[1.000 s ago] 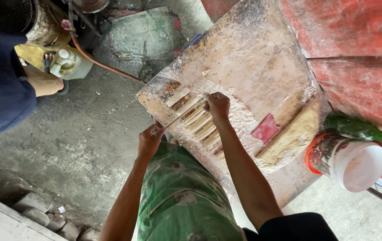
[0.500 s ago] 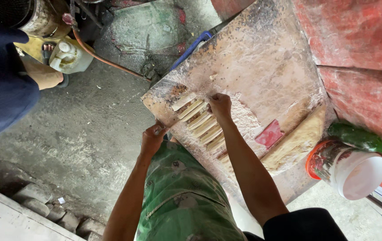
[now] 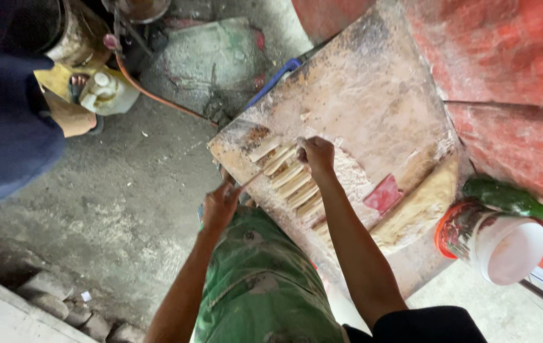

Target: The person rolls out a sheet of dough on a floured wooden board, cuts it into strips with a red plastic scraper, and places the strips into a deep fryer. The person repeats this process multiple times.

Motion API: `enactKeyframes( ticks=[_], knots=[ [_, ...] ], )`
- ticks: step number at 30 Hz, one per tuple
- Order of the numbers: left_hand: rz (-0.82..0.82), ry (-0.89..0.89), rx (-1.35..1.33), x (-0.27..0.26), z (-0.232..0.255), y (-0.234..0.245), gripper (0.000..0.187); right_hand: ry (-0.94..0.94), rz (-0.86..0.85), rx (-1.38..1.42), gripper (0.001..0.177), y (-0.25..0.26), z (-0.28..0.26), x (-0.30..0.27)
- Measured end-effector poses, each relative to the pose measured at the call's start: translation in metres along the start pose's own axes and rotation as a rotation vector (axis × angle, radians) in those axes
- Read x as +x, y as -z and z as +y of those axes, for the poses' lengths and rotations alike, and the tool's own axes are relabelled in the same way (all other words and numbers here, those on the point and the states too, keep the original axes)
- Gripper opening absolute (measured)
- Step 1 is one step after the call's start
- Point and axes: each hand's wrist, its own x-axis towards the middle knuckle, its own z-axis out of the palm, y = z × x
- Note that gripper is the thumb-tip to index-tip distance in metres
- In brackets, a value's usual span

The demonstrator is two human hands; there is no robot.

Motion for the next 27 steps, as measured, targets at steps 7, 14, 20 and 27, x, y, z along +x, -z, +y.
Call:
enactKeyframes(
  ticks=[7, 14, 20, 27],
  knots=[
    [-0.065, 0.084, 0.036, 0.058, -0.013, 0.030, 0.038, -0.022, 0.061, -0.045, 0.022, -0.040, -0.021, 0.021],
    [-0.090, 0.100, -0.117, 0.062, 0.003, 0.012, 0.034, 0.122, 0.091, -0.065, 0.022, -0.035, -0.062, 0.003],
    [-0.039, 0.096, -0.137, 0.062, 0.007, 0.006, 0.035, 0.112, 0.000, -0.191, 0.019, -0.043, -0.084, 0.009],
    [-0.084, 0.097, -0.061, 0.054, -0.001, 0.010, 0.038, 0.183, 0.132, -0.505, 0.030, -0.033, -0.057, 0.003]
  ],
)
